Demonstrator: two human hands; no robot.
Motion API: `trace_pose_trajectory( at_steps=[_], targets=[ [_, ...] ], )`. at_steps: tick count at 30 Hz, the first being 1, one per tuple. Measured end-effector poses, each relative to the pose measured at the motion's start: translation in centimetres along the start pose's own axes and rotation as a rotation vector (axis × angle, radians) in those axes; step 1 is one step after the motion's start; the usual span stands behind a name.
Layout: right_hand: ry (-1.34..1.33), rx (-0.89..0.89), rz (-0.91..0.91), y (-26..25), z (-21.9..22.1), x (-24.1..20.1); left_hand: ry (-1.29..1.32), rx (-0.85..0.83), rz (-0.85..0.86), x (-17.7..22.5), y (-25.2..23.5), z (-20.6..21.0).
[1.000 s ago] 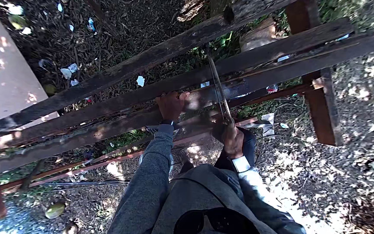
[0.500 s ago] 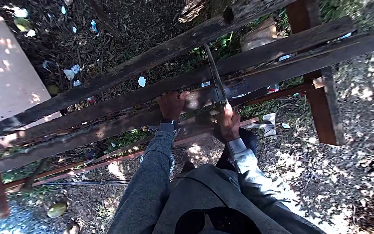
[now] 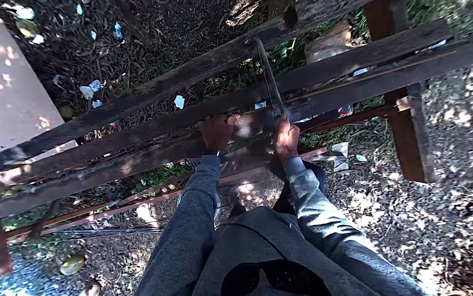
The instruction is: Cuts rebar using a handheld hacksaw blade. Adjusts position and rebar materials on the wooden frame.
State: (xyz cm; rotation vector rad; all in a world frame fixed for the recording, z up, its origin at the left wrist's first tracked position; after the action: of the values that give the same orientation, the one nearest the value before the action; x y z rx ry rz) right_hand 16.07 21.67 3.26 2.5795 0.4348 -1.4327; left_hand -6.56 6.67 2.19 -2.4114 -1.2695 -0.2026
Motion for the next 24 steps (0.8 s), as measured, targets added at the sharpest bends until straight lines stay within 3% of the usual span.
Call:
trace_pose_trajectory(
  at_steps=[3,6,8,10,16,20,24],
  targets=[
    [-0.071,0.012,-0.070,3.1,-1.9,1.1,-0.007,-0.006,-0.005,-0.1,-0.3,-0.1],
    [-0.196,0.029,-0.040,8.7,-5.7,4.0,0.000,-0.015,-0.007,0.0,-0.1,-0.3],
    [-0.245,0.015,-0.021,11.0,-7.8,3.7,-0.008,-0.026,-0.001,0.0,-0.1,-0.2],
    [-0.191,0.017,-0.040,10.0,-7.7,2.1,-0.024,-0.028,-0.001,0.0,-0.3,-0.1],
    [0.007,0.055,-0.067,-0.6,0.8,-0.9,-0.033,-0.022,-0.002,-0.2,-0.2,-0.1],
    [-0.044,-0.023,-0.022,0.8,-0.4,0.2,-0.020,-0.015,0.003,-0.1,-0.2,-0.1],
    [-0.225,0.026,-0.028,7.2,-4.6,3.9,-0.018,-0.019,0.004,0.1,-0.4,-0.3]
  ],
)
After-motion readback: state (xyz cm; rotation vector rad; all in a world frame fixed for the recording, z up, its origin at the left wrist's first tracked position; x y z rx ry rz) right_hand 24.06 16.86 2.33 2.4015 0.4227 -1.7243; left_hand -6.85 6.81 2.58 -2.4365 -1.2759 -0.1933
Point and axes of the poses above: each hand's wrist, its own y-axis away from the middle knuckle, its own z-axis out of the palm, x = y × z, the point moved 7 cm from there along -y, towards the middle knuckle, and after that the axes turned 12 degrees about x, right-handed, at the moved point
